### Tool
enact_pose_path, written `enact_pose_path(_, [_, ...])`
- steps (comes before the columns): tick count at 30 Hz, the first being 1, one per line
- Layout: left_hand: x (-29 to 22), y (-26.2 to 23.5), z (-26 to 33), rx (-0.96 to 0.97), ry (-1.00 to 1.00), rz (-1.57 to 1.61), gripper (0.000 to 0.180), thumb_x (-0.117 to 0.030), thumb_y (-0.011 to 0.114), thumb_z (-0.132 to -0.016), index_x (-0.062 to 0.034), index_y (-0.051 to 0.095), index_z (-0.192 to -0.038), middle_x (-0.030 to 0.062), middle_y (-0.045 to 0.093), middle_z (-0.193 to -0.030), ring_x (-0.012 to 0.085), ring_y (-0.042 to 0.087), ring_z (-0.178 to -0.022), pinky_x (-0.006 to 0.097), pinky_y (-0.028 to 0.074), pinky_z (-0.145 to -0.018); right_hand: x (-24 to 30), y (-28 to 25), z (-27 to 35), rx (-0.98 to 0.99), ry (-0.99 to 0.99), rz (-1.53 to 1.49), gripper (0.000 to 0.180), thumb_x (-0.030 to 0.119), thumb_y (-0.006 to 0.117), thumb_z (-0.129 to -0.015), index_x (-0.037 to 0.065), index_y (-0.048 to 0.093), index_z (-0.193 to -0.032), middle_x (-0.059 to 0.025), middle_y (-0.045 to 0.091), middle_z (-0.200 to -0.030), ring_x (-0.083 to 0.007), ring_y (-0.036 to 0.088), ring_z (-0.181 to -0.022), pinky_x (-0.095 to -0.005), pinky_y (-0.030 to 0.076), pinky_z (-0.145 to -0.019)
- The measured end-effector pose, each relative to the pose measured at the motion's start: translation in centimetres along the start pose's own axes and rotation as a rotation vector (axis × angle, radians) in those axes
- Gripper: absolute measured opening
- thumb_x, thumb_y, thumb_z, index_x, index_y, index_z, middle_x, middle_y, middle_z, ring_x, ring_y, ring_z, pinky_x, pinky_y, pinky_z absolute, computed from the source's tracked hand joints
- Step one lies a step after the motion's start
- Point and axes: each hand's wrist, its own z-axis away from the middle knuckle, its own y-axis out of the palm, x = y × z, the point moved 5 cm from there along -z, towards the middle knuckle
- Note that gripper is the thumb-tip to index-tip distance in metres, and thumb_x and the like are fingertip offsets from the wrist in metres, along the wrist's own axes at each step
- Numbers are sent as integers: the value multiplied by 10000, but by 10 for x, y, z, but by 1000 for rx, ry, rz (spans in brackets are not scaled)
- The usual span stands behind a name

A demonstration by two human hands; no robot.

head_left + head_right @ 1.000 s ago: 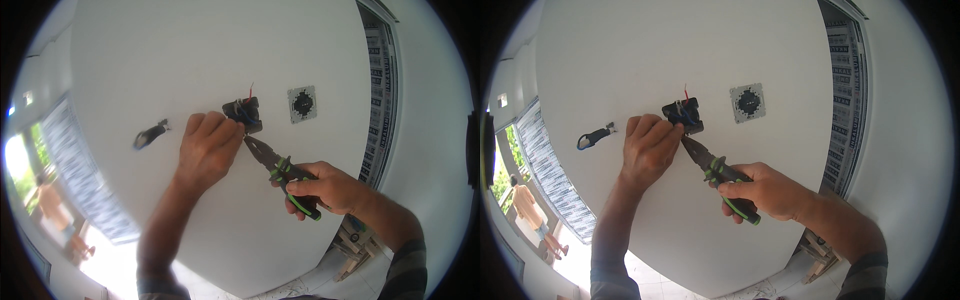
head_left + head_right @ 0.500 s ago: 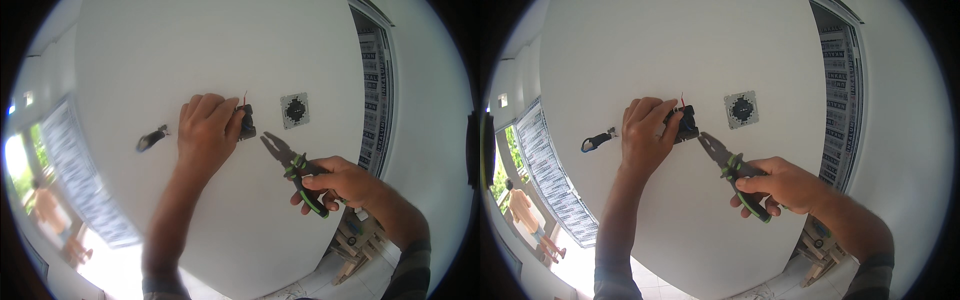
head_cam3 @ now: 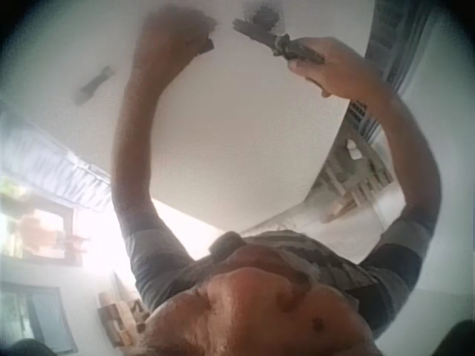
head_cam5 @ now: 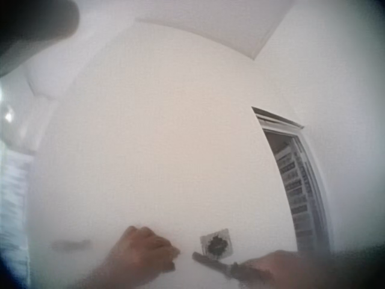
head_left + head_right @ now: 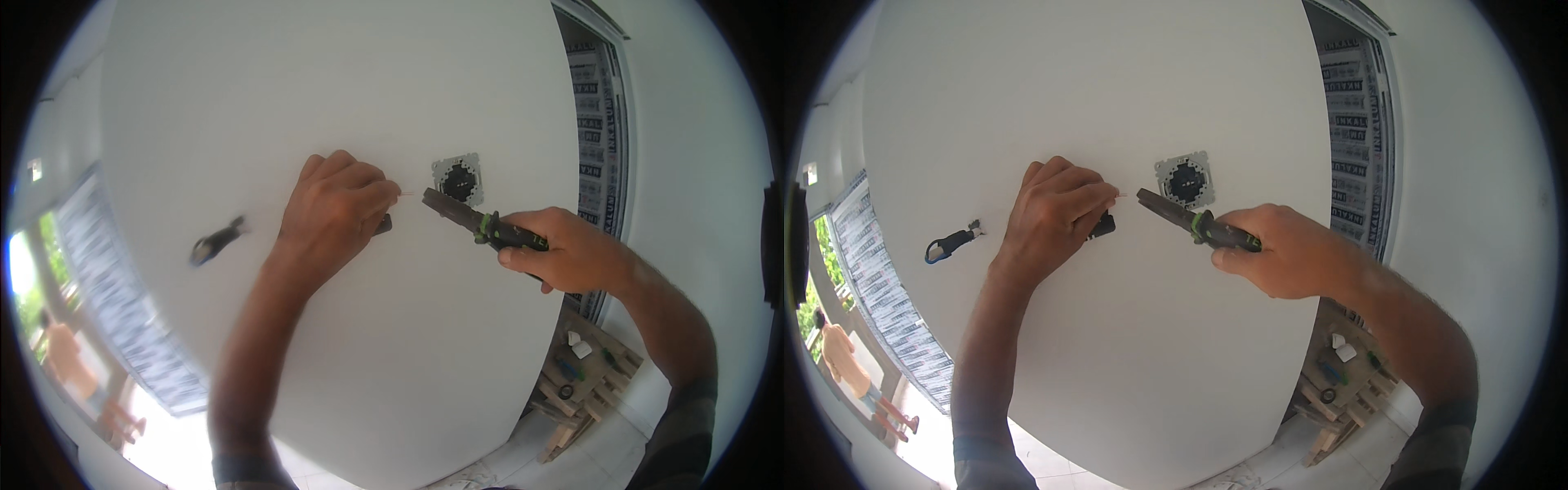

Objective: The person strips and twists wires, wraps them with electrical tape, and secures a wall outlet into a wall box using pliers and a screwdriver. The outlet is mounted to the wall and the wires are connected to its terminals.

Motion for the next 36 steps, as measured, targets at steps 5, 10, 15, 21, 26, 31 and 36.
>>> enact_pose_path(5, [-5, -1, -6, 34, 50, -18, 112, -63, 860, -806, -108, 785, -876, -28, 703, -836, 162, 618, -854, 342, 450, -794, 15, -13, -9, -62, -78, 251, 333, 201, 679, -996, -35, 711, -1228, -49, 612, -683, -150, 574, -608, -341, 452, -574])
enact_pose_path(10, [-3, 2, -4, 56, 48, -31, 100, -72, 867, -801, -99, 782, -845, -22, 702, -835, 162, 620, -858, 344, 455, -800, 30, -17, -11, -28, -42, 321, 355, 218, 666, -993, -10, 714, -1262, -133, 685, -773, -231, 648, -700, -407, 497, -686])
enact_pose_path(15, [-2, 3, -4, 51, 42, -11, 99, -76, 869, -800, -95, 775, -826, -15, 694, -829, 167, 618, -867, 343, 455, -816, 39, -17, -8, -44, 48, 415, 398, 237, 646, -1002, 22, 697, -1333, -174, 736, -882, -274, 718, -799, -435, 557, -769])
enact_pose_path(21, [-2, 4, -5, 93, 49, -32, 115, -74, 867, -798, -89, 755, -819, -12, 685, -829, 171, 613, -874, 355, 452, -817, 41, -19, -10, -39, 46, 461, 417, 250, 643, -1013, 38, 684, -1369, -174, 739, -910, -271, 725, -832, -442, 563, -795])
enact_pose_path(26, [-2, 6, -5, 98, 80, -71, 133, -74, 864, -795, -92, 735, -821, -7, 675, -821, 177, 607, -870, 356, 454, -812, 38, -17, -12, -3, 77, 430, 417, 225, 631, -1016, 9, 676, -1370, -179, 729, -873, -266, 721, -790, -431, 566, -765])
enact_pose_path(31, [-6, 5, -8, 137, 149, -147, 139, -63, 841, -796, -84, 704, -798, 1, 656, -799, 190, 604, -866, 357, 473, -809, 47, -15, -13, 53, 2, 533, 356, 194, 600, -998, -33, 697, -1255, -185, 733, -854, -273, 736, -790, -430, 585, -763])
enact_pose_path(36, [-8, 8, -11, 165, 151, -201, 123, -91, 823, -830, -80, 703, -806, 8, 655, -797, 200, 599, -863, 361, 477, -802, 72, -28, -14, 75, 65, 758, 260, 160, 606, -1000, -41, 682, -1146, -176, 706, -805, -262, 721, -734, -418, 570, -699])
